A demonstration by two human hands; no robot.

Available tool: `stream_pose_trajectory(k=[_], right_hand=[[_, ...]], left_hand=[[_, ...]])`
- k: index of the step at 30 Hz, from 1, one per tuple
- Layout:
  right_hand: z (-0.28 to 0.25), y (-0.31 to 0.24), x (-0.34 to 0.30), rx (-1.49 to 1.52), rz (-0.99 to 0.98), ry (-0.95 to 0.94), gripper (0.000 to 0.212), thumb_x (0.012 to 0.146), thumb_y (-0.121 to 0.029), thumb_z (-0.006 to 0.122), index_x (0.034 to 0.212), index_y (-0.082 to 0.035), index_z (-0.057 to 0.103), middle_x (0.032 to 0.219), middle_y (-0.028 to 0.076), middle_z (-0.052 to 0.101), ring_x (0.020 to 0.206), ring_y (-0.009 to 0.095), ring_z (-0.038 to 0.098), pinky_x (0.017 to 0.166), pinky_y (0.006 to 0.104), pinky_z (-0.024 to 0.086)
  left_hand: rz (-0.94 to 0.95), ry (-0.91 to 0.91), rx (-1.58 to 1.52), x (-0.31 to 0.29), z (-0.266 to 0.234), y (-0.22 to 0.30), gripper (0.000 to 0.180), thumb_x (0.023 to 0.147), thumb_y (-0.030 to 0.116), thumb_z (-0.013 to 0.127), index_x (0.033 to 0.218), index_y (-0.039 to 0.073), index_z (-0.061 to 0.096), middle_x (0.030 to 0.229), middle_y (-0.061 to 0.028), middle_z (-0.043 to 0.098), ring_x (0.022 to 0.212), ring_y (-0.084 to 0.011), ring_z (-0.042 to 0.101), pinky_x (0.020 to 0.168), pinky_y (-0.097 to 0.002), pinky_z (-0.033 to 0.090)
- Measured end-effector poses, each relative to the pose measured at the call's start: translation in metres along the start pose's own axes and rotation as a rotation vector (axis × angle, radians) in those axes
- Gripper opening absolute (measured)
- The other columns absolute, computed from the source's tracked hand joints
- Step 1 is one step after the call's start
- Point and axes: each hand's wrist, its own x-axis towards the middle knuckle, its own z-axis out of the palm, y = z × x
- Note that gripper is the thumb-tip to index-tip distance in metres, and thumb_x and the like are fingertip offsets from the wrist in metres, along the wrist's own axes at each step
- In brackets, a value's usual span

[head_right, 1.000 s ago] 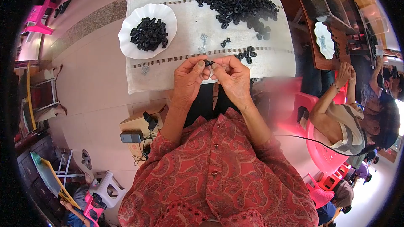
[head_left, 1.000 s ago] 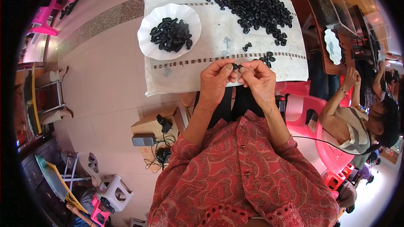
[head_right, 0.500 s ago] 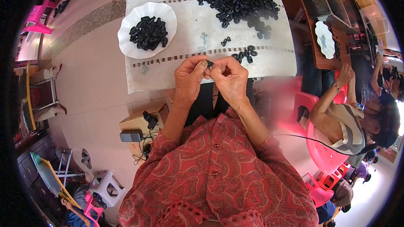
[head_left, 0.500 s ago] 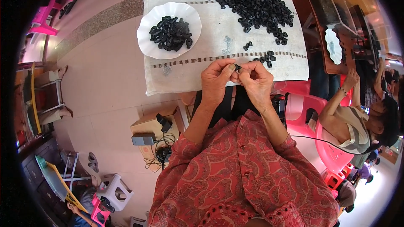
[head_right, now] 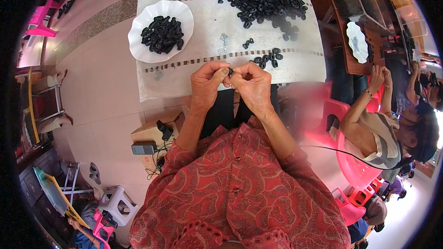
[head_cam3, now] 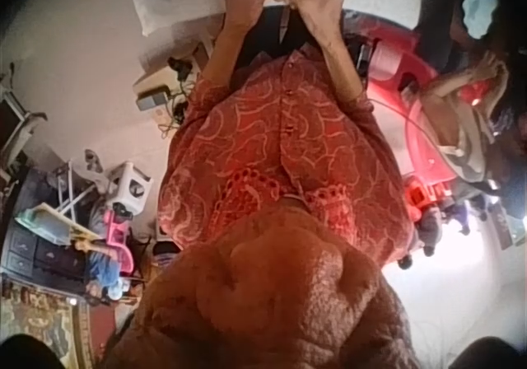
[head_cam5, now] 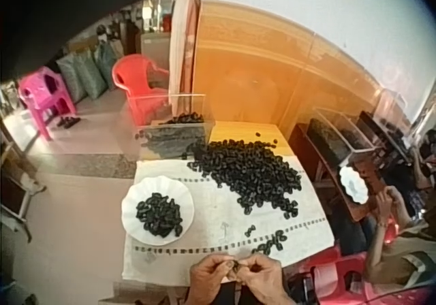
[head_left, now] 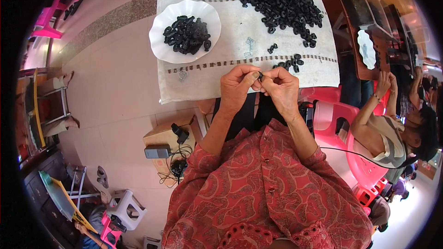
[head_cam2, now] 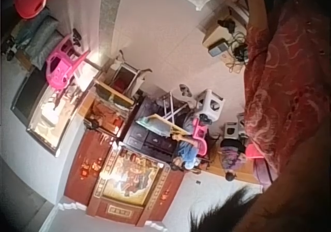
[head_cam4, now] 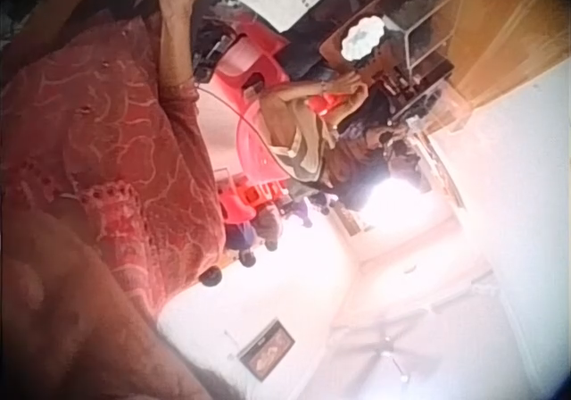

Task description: The person assembles small black plastic components by hand, picking up pieces and inserting small pins into them one at a time.

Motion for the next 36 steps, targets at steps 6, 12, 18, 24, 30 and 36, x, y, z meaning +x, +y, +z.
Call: stream_pose_trajectory(k=[6, 12, 18, 24, 30, 36], right_hand=[[0.002, -0.007, -0.001, -0.023, 0.021, -0.048, 0.004, 0.083, -0.001, 0.060, 0.081, 0.002, 0.061, 0.069, 0.005, 0.064, 0.061, 0.006, 0.058, 0.051, 0.0197, 0.045], [-0.017, -0.002, 0.009, 0.117, 0.010, -0.295, 0.010, 0.090, -0.007, 0.060, 0.093, 0.002, 0.063, 0.077, 0.007, 0.066, 0.067, 0.010, 0.062, 0.059, 0.0216, 0.050], [-0.020, 0.010, 0.016, 0.179, 0.015, -0.315, 0.004, 0.086, -0.006, 0.065, 0.087, -0.002, 0.063, 0.072, 0.004, 0.064, 0.062, 0.007, 0.059, 0.055, 0.0204, 0.048], [-0.016, 0.011, 0.016, 0.161, 0.031, -0.273, 0.007, 0.084, -0.008, 0.069, 0.083, -0.004, 0.062, 0.067, 0.002, 0.061, 0.056, 0.006, 0.055, 0.052, 0.0185, 0.045], [-0.009, 0.017, 0.012, 0.148, 0.003, -0.199, 0.010, 0.085, -0.011, 0.068, 0.085, -0.004, 0.063, 0.067, 0.001, 0.061, 0.056, 0.005, 0.054, 0.051, 0.0186, 0.044], [-0.006, 0.015, 0.000, -0.016, 0.030, -0.201, 0.009, 0.088, -0.012, 0.064, 0.087, -0.004, 0.061, 0.068, 0.000, 0.059, 0.057, 0.005, 0.053, 0.052, 0.0183, 0.042]], left_hand=[[0.003, -0.031, 0.033, 0.001, -0.003, 0.003, 0.010, 0.089, 0.003, 0.059, 0.097, -0.003, 0.063, 0.075, -0.0049, 0.063, 0.063, -0.0079, 0.057, 0.057, -0.0214, 0.048], [-0.024, 0.002, -0.091, 0.002, -0.006, 0.000, 0.011, 0.090, 0.003, 0.058, 0.098, -0.003, 0.063, 0.074, -0.0040, 0.062, 0.061, -0.0075, 0.055, 0.055, -0.0210, 0.047], [-0.077, -0.032, -0.163, 0.001, -0.008, 0.002, 0.011, 0.089, 0.004, 0.059, 0.097, -0.003, 0.064, 0.073, -0.0040, 0.062, 0.060, -0.0078, 0.055, 0.053, -0.0212, 0.047], [-0.023, -0.028, -0.094, -0.002, -0.006, 0.000, 0.012, 0.090, 0.005, 0.059, 0.097, -0.003, 0.064, 0.072, -0.0041, 0.062, 0.061, -0.0078, 0.057, 0.054, -0.0213, 0.048], [-0.050, -0.006, 0.034, 0.001, -0.003, 0.018, 0.012, 0.090, 0.005, 0.058, 0.098, -0.002, 0.064, 0.072, -0.0030, 0.062, 0.062, -0.0070, 0.058, 0.056, -0.0205, 0.050], [0.359, 0.362, 0.703, 0.030, -0.036, 0.061, 0.012, 0.082, 0.002, 0.063, 0.094, 0.001, 0.066, 0.078, -0.0057, 0.063, 0.065, -0.0117, 0.059, 0.058, -0.0246, 0.047]])
